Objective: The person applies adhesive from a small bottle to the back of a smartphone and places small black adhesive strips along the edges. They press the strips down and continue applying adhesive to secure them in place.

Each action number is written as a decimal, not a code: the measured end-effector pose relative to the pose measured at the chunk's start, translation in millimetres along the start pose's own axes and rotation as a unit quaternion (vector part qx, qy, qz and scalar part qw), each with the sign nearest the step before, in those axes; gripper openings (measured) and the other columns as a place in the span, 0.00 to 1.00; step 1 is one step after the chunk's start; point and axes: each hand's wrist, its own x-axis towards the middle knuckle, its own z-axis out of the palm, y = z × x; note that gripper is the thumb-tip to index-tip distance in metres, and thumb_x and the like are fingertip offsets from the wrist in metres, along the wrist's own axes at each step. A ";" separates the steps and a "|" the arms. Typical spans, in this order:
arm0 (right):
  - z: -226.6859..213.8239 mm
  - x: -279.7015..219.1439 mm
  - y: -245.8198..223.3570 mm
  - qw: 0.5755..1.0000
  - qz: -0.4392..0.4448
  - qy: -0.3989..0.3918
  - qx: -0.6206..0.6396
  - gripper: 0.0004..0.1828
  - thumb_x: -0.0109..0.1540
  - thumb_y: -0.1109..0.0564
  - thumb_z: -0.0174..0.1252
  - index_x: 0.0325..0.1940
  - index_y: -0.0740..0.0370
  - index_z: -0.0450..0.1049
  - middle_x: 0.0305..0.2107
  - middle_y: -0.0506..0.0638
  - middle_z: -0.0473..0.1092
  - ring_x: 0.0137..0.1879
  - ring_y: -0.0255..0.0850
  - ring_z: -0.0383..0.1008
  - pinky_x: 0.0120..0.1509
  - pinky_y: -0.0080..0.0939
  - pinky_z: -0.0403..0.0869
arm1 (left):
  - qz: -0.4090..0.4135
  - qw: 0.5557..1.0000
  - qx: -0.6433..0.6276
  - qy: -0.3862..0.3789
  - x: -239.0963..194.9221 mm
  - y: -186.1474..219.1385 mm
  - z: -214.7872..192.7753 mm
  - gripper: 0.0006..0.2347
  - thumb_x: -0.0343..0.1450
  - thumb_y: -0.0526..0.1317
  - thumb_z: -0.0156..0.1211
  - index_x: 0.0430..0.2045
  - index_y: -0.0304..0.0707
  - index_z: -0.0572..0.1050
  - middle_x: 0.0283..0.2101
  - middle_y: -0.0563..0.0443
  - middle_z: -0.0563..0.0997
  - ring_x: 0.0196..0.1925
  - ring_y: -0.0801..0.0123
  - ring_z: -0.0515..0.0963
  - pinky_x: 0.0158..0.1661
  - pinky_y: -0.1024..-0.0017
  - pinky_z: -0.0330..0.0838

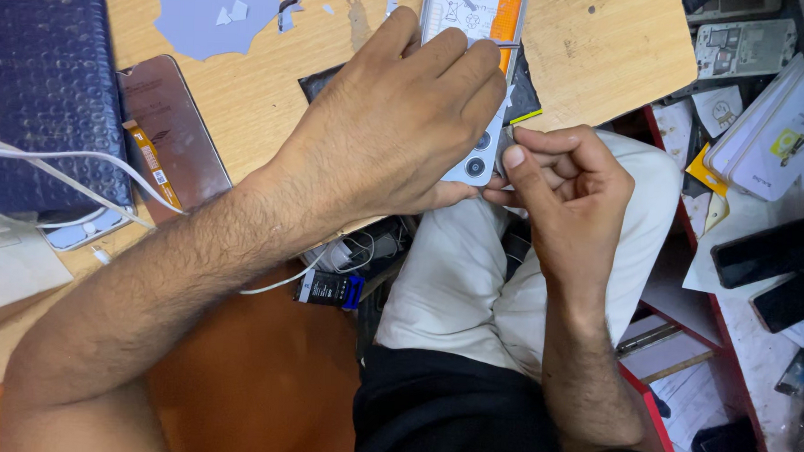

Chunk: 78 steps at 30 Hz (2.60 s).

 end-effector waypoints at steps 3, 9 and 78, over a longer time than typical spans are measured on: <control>-4.4 -2.5 -3.3 0.999 -0.018 0.009 -0.044 0.07 0.71 0.65 0.58 0.52 0.71 0.76 0.38 0.51 0.77 0.41 0.31 0.78 0.44 0.35 0.84 | -0.004 1.000 -0.018 0.013 -0.5 -0.8 2.8 0.34 0.59 0.67 0.72 0.39 0.32 0.77 0.40 0.51 0.73 0.46 0.65 0.73 0.46 0.65 0.66; -32.1 31.0 -20.7 0.953 -0.224 0.076 -0.191 0.10 0.75 0.65 0.60 0.60 0.71 0.72 0.46 0.52 0.73 0.50 0.34 0.76 0.52 0.32 0.79 | -0.025 0.999 0.007 0.036 2.7 3.1 6.4 0.37 0.56 0.72 0.67 0.38 0.30 0.77 0.40 0.49 0.74 0.45 0.65 0.72 0.45 0.67 0.66; -33.1 -0.1 -116.6 0.668 -0.417 0.018 -0.617 0.15 0.54 0.62 0.75 0.44 0.61 0.82 0.40 0.48 0.78 0.50 0.45 0.76 0.52 0.42 0.76 | -0.055 0.995 -0.087 -0.015 4.1 -10.2 -5.3 0.37 0.55 0.67 0.69 0.41 0.28 0.74 0.42 0.43 0.74 0.48 0.56 0.73 0.49 0.57 0.65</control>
